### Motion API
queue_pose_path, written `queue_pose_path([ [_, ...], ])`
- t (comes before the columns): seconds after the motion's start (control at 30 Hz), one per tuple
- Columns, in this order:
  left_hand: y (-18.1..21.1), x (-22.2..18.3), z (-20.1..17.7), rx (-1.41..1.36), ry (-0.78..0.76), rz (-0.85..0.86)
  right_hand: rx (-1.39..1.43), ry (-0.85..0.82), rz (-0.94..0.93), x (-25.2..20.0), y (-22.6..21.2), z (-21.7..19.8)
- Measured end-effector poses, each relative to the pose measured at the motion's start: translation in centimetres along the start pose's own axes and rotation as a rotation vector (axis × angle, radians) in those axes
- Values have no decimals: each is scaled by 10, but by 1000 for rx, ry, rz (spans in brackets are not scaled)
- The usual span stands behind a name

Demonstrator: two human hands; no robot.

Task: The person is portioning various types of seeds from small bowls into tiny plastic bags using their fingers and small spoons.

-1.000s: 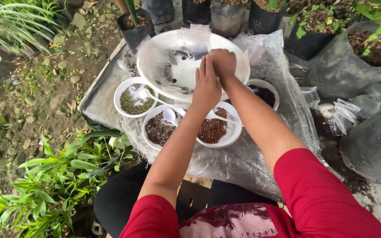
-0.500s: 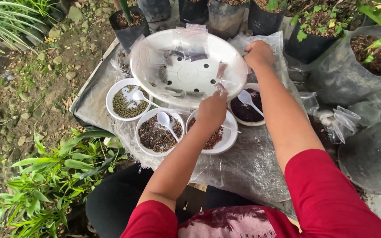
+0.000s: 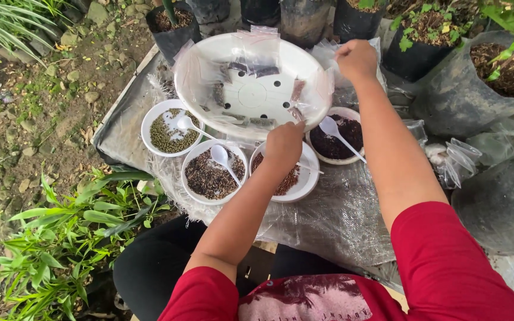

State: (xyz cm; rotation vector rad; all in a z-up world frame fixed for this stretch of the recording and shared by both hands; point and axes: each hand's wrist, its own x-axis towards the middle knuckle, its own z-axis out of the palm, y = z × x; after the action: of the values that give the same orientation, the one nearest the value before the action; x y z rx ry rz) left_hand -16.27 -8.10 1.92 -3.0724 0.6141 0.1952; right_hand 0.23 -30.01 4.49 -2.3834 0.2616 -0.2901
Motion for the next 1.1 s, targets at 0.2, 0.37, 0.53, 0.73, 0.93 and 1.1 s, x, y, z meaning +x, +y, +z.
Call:
queue_pose_path([
  [0.2, -3, 0, -2, 75, -18, 20, -209, -68, 7, 23, 41, 42],
  [0.37, -4, 8, 27, 122, 101, 10, -234, -67, 215, 36, 38, 66],
  [0.53, -2, 10, 21, 131, 68, 12, -191, -125, 286, 66, 74, 78],
  [0.73, -2, 9, 20, 130, 88, 9, -367, -207, 271, 32, 35, 51],
  [0.93, 0, 1, 14, 95, 115, 22, -153, -166, 167, 31, 43, 51],
  [1.1, 2, 0, 15, 93, 174, 18, 223, -279, 508, 4, 8, 32],
])
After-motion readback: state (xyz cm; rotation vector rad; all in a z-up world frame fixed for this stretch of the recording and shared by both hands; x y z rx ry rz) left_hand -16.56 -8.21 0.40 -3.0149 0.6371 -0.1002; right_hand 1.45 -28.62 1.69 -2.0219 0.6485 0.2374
